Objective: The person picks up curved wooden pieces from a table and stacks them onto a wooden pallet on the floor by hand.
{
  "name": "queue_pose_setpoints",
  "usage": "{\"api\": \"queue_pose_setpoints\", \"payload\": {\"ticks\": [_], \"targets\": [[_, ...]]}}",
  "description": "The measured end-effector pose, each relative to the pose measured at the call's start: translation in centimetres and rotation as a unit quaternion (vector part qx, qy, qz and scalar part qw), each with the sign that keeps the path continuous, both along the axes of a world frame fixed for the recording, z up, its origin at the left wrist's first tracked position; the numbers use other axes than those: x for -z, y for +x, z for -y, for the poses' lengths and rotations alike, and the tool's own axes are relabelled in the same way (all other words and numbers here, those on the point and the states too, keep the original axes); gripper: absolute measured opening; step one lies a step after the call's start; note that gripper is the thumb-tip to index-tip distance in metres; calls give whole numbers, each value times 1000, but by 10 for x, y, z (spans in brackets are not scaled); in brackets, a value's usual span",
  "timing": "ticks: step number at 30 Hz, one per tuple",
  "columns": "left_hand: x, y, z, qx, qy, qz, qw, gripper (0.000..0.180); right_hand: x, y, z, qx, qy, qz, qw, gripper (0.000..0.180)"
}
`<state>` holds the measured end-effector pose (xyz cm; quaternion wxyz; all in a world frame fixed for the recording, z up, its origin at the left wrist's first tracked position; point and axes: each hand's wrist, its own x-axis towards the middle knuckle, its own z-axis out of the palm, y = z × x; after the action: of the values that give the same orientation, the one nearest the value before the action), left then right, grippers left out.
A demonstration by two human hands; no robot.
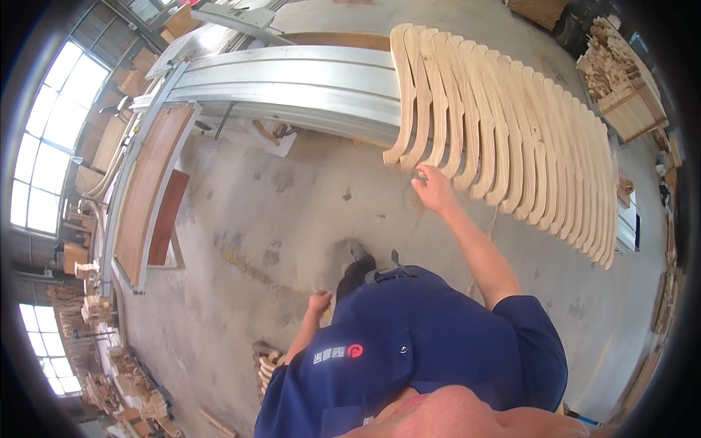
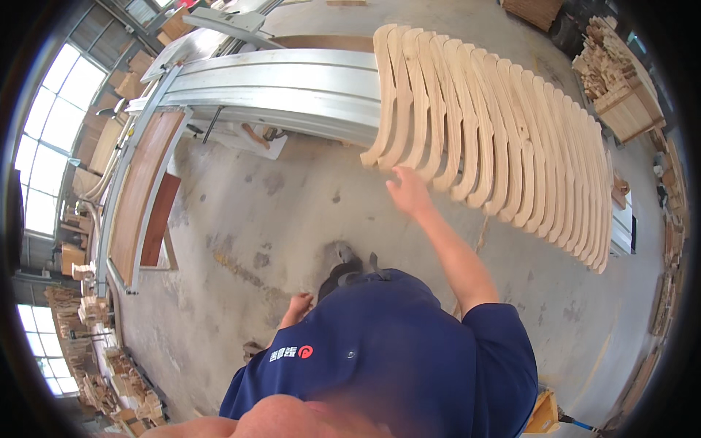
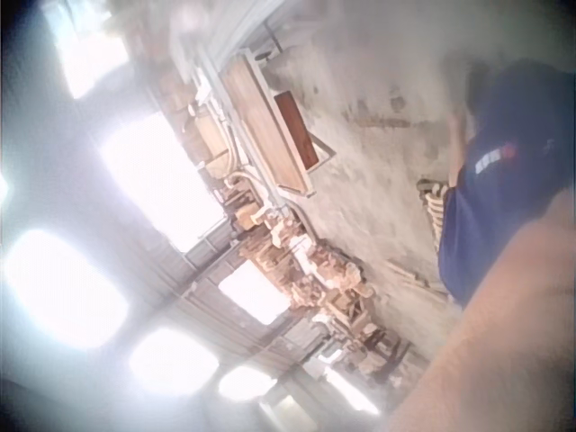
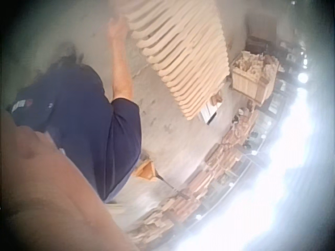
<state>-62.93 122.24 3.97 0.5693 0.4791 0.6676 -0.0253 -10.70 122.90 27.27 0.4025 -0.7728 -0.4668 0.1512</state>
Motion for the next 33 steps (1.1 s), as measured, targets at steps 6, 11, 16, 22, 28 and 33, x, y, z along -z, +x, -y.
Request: {"api": "queue_pose_setpoints", "payload": {"ticks": [6, 11, 16, 22, 28, 33], "targets": [[-3, 53, -178, 58, 100, -3, 993, 50, -27, 22, -63, 72, -42, 60, 995, 46], [-32, 76, -277, 154, 143, 16, 978, 49, -57, 47, -127, 140, -110, 58, 982, 54], [-32, 69, -315, 107, 117, 39, 987, 50, -24, 104, -202, 170, -98, 141, 971, 67], [-68, 69, -370, 44, 68, 9, 997, 46, -7, 171, -298, 245, -231, 193, 921, 87], [-89, 69, -449, 16, 161, -16, 987, 45, -16, 180, -364, 288, -271, 223, 891, 77], [-136, 142, -534, 100, 162, -13, 982, 43, -9, 188, -371, 320, -281, 241, 872, 73]]}}
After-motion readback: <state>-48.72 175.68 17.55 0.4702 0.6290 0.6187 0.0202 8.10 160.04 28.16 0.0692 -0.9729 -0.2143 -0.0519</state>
